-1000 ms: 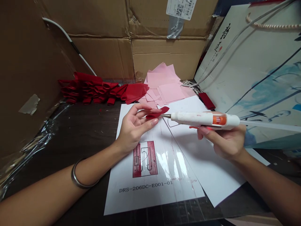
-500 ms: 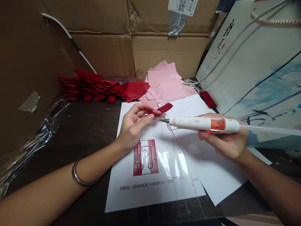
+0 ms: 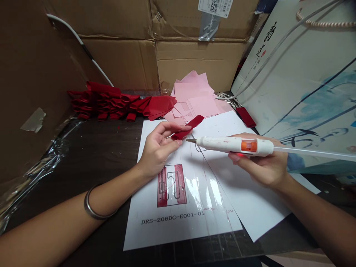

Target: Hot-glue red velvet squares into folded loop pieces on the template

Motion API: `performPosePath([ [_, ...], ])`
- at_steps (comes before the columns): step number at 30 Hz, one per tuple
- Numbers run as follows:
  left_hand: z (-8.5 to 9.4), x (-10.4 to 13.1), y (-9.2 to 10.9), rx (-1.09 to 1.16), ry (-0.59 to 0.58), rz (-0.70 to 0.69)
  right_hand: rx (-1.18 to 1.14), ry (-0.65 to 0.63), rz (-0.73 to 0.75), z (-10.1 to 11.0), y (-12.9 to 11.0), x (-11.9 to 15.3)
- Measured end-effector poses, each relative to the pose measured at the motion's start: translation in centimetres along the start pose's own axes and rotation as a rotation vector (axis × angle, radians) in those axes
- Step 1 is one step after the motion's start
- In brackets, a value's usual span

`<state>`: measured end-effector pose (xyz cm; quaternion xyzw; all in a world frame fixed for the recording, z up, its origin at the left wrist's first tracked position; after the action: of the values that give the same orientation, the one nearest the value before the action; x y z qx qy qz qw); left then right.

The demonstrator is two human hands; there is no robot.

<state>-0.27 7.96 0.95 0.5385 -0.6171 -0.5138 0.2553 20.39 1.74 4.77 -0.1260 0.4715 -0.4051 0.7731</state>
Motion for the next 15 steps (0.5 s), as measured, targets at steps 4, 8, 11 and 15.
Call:
performPosePath([
  [4, -0.13, -0.01, -0.1, 0.002, -0.017, 0.007, -0.011, -0.003, -0.015, -0.14, 0.17, 0.08],
  [8, -0.21, 0.03, -0.15, -0.012, -0.034, 0.007, -0.036, 0.004, -0.024, -0.17, 0.19, 0.04],
  [11, -0.25, 0.05, -0.08, 0.002, -0.04, 0.0, -0.05, 0.014, -0.013, -0.02, 0.25, 0.08],
  [15, -0.29, 0.07, 0.06, 0.016, -0.031, 0.0, -0.064, 0.033, -0.012, 0.29, 0.57, 0.26],
])
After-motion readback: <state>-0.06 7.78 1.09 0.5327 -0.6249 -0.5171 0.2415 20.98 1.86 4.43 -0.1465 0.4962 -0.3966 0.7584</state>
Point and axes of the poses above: each hand's wrist, its own x-axis away from the middle knuckle, its own z-axis out of the back of the hand, y = z × x, the point moved 7 cm from there along -x, towards the middle knuckle, and after that the axes turned 2 degrees about x, right-handed, at the moved point
